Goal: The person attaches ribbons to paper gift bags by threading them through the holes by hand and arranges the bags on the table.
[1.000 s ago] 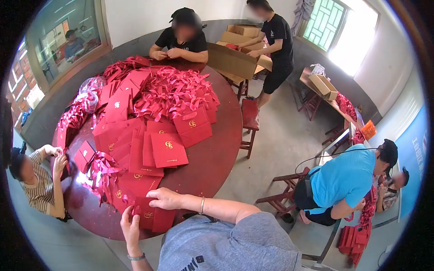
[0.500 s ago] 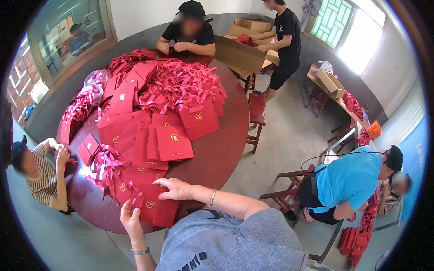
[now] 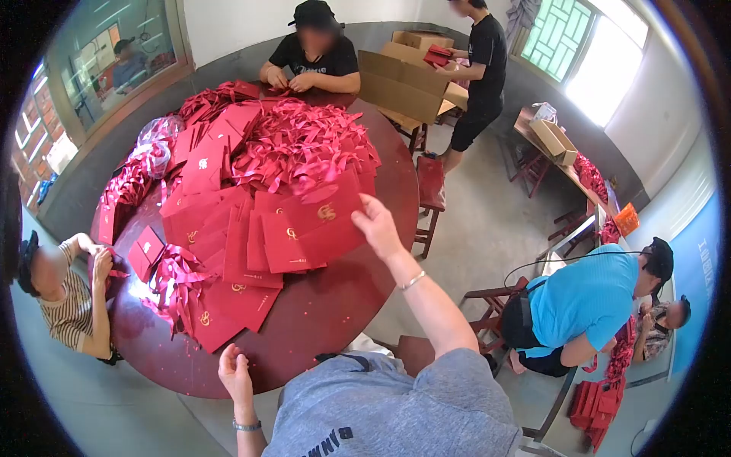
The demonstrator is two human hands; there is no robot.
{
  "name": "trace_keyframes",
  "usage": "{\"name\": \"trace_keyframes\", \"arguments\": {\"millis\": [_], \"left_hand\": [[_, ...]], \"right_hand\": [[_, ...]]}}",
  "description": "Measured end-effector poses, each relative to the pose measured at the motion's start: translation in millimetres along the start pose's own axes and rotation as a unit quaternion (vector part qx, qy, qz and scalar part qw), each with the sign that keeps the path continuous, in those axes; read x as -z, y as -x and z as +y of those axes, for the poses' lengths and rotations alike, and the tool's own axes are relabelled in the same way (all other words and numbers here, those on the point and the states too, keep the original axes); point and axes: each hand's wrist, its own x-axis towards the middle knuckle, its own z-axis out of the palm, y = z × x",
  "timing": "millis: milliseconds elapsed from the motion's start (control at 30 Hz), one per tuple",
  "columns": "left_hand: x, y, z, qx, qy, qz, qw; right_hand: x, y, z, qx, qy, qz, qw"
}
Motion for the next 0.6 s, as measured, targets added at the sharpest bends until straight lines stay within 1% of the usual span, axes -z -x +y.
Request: {"name": "trace_keyframes", "arguments": {"millis": [33,67,100,133,167,200,233,300,333,400,600], "left_hand": [[-1.6,-0.2,4.0,0.019,-0.036,-0.013,0.999],[-6.4,-0.9,-5.2,-0.001,-0.049,0.003,0.999],[-9.1,-1.6,-5.6,-0.004,-0.045,0.002,0.999],[-10.6,-0.2,-4.8,-0.073,-0.121,0.006,0.990],[-12.4,0.7,-4.0,-0.141,-0.196,0.012,0.970],[-15.7,2.4,-5.3,-0.167,-0.213,0.023,0.962],[-18.0,3.6,-3.1,-0.170,-0.214,0.025,0.962],[-19.5,6.1,0.1,-0.193,-0.273,0.028,0.942],[-19.4,5.9,-2.5,-0.189,-0.272,0.030,0.943],[-19.6,5.7,-1.8,-0.185,-0.270,0.029,0.944],[-20.2,4.3,-4.9,-0.195,-0.266,0.025,0.944]], "right_hand": [[13.1,-13.7,7.4,0.013,0.017,0.008,1.000],[31.5,-29.8,32.9,0.027,0.091,0.028,0.995],[34.2,-33.7,42.8,0.031,0.093,0.030,0.995],[30.3,-30.8,52.9,-0.038,0.330,0.103,0.938],[28.8,-30.3,61.3,-0.106,0.542,0.169,0.816],[31.0,-31.4,66.4,-0.193,0.456,0.148,0.856],[26.4,-25.1,86.1,-0.144,0.502,0.179,0.833],[22.6,-14.1,105.9,-0.063,0.535,0.198,0.819],[19.9,-10.9,108.9,-0.065,0.534,0.198,0.820],[18.0,-10.2,109.3,-0.028,0.548,0.183,0.816],[19.0,-9.5,109.5,-0.019,0.555,0.184,0.811]]}}
